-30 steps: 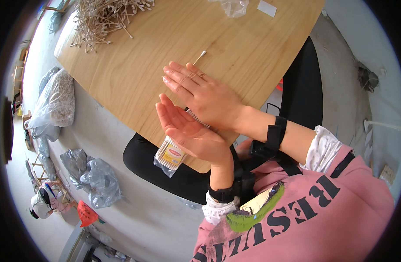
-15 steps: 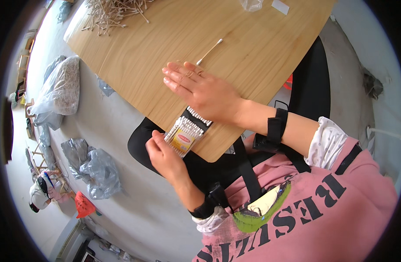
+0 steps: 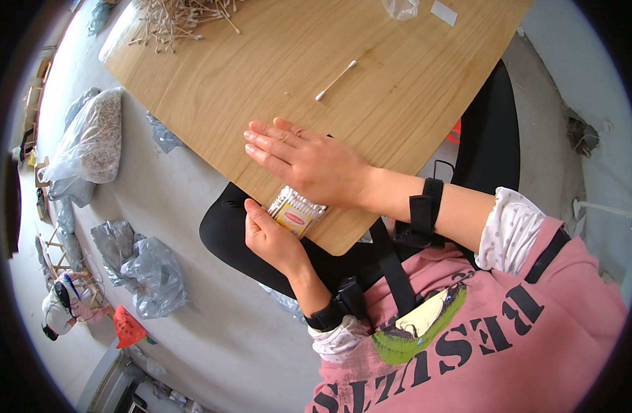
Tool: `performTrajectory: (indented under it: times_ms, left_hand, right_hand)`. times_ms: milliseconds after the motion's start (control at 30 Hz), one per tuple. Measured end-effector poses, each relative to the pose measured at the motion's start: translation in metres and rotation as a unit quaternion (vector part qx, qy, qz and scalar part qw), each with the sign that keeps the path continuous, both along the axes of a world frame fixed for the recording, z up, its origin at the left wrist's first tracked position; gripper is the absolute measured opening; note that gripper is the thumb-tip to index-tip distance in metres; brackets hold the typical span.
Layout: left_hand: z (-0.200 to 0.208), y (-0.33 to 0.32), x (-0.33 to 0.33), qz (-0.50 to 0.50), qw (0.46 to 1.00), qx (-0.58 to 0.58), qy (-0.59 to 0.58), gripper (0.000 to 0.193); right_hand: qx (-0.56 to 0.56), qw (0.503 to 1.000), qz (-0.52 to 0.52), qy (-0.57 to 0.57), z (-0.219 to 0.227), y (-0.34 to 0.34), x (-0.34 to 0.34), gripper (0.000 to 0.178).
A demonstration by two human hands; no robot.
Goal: Organizing cotton swabs into neat rows and placing them into small plastic packages.
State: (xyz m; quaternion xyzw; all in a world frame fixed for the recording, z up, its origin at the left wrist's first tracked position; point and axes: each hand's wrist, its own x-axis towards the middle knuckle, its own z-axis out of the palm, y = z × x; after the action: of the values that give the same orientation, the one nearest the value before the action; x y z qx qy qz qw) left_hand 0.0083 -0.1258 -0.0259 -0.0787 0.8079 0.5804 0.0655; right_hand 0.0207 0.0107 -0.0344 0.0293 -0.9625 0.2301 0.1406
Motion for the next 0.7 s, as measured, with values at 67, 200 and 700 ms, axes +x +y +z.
performTrajectory:
  times_ms: [67, 200, 700]
  left_hand:
    - [0.003, -0.001, 0.000, -0.006, 1.000, -0.010, -0.004, 0.048]
    - [0.003, -0.002, 0.000, -0.018, 0.996, -0.083, -0.016, 0.048]
    - [0.051, -0.037, -0.003, -0.364, 0.851, -0.338, 0.175, 0.077]
  right_hand:
    - [-0.012, 1.000, 0.003, 0.003, 0.000, -0.002, -0.001, 0.048]
    - [-0.103, 0.994, -0.006, 0.034, 0.002, -0.012, -0.005, 0.049]
    - [-0.719, 0.692, -0.062, -0.018, 0.021, -0.016, 0.033, 0.069]
